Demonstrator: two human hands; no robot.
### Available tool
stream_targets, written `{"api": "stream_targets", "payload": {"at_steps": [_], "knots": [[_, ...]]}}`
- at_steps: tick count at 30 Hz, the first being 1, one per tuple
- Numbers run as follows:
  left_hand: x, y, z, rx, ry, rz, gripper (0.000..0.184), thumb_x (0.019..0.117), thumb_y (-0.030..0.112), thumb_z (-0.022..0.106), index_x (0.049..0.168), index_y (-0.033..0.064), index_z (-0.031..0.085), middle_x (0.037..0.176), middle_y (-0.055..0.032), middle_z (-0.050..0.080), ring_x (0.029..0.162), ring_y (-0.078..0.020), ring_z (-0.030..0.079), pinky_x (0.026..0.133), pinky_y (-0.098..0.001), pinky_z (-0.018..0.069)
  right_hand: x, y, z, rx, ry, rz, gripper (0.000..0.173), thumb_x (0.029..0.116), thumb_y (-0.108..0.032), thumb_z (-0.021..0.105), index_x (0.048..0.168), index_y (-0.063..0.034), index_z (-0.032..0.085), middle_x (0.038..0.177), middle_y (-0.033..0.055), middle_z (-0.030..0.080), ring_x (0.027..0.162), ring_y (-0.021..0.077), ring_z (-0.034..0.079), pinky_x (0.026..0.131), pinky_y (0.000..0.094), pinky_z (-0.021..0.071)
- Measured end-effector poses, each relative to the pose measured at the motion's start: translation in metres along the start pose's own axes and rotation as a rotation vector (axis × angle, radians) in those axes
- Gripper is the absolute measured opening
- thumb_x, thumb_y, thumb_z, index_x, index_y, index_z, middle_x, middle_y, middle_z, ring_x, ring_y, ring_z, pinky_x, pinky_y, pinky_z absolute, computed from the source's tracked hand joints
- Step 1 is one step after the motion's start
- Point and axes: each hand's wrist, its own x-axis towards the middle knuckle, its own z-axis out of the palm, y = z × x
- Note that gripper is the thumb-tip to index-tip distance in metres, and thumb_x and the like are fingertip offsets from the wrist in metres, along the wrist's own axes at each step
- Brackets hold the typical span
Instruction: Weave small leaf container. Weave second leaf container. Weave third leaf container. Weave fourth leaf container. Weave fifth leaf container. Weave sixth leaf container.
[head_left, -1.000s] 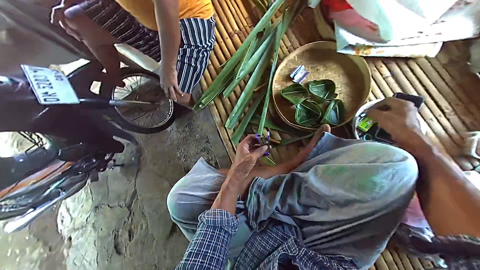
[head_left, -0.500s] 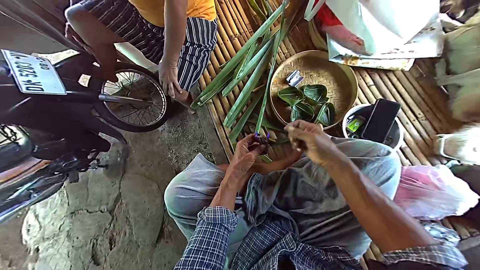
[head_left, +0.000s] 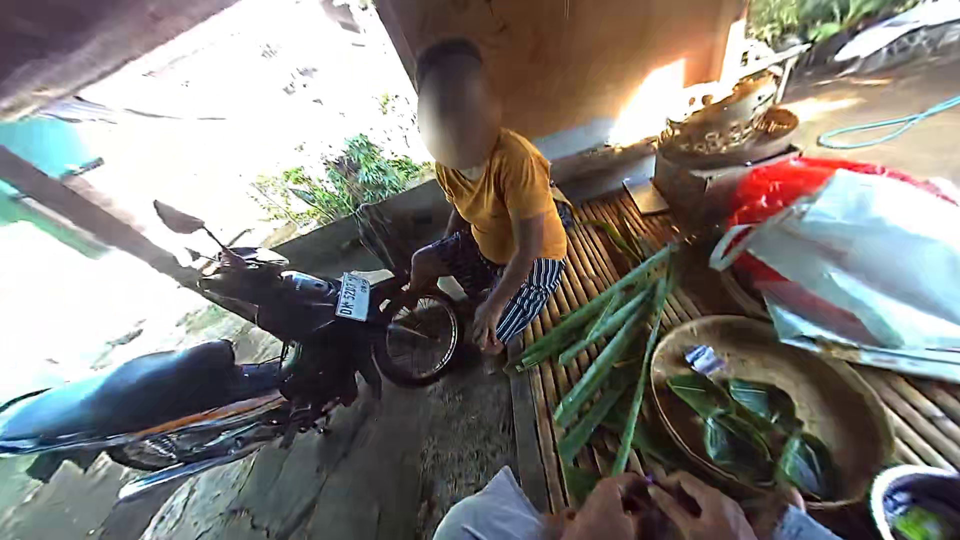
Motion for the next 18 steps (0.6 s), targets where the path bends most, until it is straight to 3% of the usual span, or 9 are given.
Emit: {"api": "stream_targets", "payload": {"at_steps": [8, 12, 14, 18], "knots": [[0.003, -0.009, -0.003, 0.047, -0.006, 0.069, 0.028, 0.1033, 0.019, 0.057, 0.122, -0.0017, 0.062, 0.097, -0.0112, 0.068, 0.081, -0.0164, 0.066, 0.078, -0.0375, 0.0574, 0.002, 0.006, 0.008, 0.002, 0.021, -0.015, 0.034, 0.0972, -0.036, 0.069, 0.105, -0.0028, 0.074, 0.088, 0.0118, 0.074, 0.081, 0.0235, 0.071, 0.078, 0.0486, 0.0576], [0.003, -0.01, 0.0, 0.106, 0.132, 0.089, 0.034, 0.1101, 0.025, 0.043, 0.118, 0.0005, 0.064, 0.094, -0.0092, 0.067, 0.081, -0.0146, 0.063, 0.079, -0.0359, 0.0546, 0.006, 0.008, 0.012, 0.04, 0.035, -0.026, 0.033, 0.0986, -0.035, 0.067, 0.104, -0.0031, 0.074, 0.088, 0.011, 0.073, 0.081, 0.0209, 0.07, 0.079, 0.0454, 0.0568], [0.002, -0.007, 0.005, 0.135, 0.214, 0.055, 0.035, 0.1105, 0.024, 0.04, 0.119, -0.0006, 0.064, 0.098, -0.0121, 0.068, 0.088, -0.018, 0.066, 0.086, -0.0397, 0.0545, 0.007, 0.006, 0.017, 0.06, 0.04, -0.019, 0.032, 0.0987, -0.033, 0.067, 0.104, -0.0023, 0.074, 0.088, 0.0117, 0.073, 0.081, 0.0212, 0.07, 0.079, 0.0454, 0.0569], [0.003, -0.005, 0.016, 0.276, 0.372, -0.035, 0.033, 0.1088, 0.018, 0.04, 0.117, -0.0034, 0.064, 0.096, -0.0183, 0.07, 0.089, -0.0277, 0.069, 0.086, -0.0473, 0.0558, 0.01, 0.003, 0.032, 0.062, 0.096, -0.003, 0.031, 0.0993, -0.031, 0.065, 0.101, -0.0011, 0.073, 0.082, 0.0114, 0.072, 0.076, 0.0218, 0.069, 0.075, 0.0458, 0.0557]]}}
